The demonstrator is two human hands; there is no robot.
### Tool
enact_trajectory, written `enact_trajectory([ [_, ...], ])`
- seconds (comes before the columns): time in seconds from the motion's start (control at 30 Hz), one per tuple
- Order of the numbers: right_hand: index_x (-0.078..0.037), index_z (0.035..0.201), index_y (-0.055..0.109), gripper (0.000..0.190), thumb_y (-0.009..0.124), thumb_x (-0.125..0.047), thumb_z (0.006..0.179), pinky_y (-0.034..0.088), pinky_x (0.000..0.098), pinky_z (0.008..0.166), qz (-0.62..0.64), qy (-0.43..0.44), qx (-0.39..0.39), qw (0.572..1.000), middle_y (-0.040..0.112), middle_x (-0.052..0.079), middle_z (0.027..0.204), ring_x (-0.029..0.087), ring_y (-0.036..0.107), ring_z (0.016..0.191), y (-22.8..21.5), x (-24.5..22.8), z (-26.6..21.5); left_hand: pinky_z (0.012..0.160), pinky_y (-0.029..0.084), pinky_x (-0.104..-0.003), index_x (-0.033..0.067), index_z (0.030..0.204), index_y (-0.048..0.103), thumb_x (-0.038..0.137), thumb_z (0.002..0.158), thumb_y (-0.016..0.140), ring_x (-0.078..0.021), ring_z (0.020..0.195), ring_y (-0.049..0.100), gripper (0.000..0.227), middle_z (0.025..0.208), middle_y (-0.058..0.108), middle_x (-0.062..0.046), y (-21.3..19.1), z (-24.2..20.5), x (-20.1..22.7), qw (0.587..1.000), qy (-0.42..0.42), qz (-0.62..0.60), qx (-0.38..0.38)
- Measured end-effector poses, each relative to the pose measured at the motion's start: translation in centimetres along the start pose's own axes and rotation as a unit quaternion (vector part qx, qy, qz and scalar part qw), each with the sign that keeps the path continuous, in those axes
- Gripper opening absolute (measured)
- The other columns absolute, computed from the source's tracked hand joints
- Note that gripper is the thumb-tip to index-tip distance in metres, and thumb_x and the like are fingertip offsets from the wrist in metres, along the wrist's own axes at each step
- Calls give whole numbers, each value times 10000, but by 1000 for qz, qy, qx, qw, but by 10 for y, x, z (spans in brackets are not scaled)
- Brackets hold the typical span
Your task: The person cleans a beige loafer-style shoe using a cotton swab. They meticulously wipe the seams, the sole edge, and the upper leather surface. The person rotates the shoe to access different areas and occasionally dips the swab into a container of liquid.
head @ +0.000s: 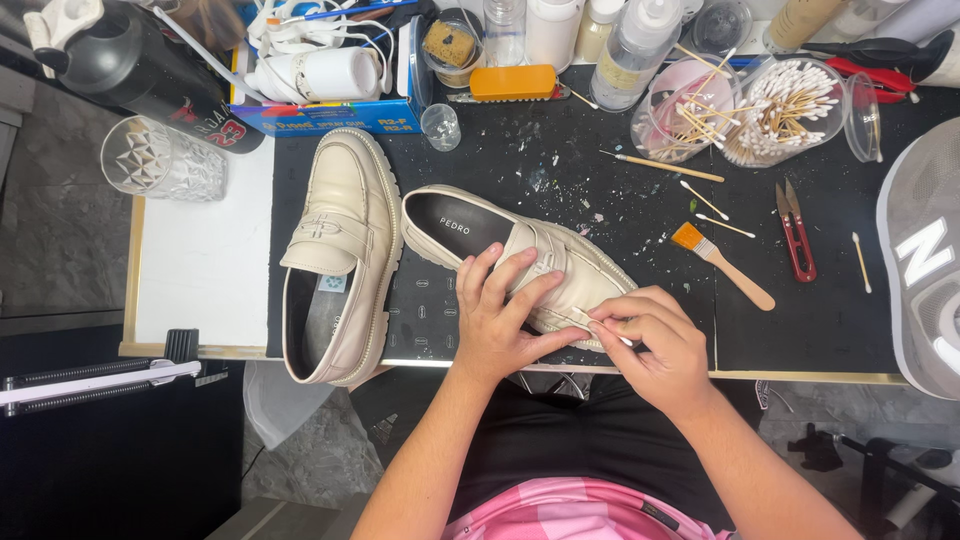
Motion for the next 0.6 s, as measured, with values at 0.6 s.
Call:
enact_trajectory([
  [0.6, -17, 999, 531, 120, 608, 53, 1058, 560, 305, 985, 277, 173, 137, 935, 664, 175, 1214, 161, 666, 1102, -19, 81, 17, 1146, 342, -555, 152, 1196, 652, 352, 426, 958, -258, 1169, 623, 853, 1112, 703, -45, -33, 102, -21, 942, 65, 71, -320],
])
Point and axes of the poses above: each hand's wrist, its own z-axis towards the middle knuckle, its own y-axis out of the palm, x = y × z, the point moved 5 cm from there along z, towards the middle knuckle
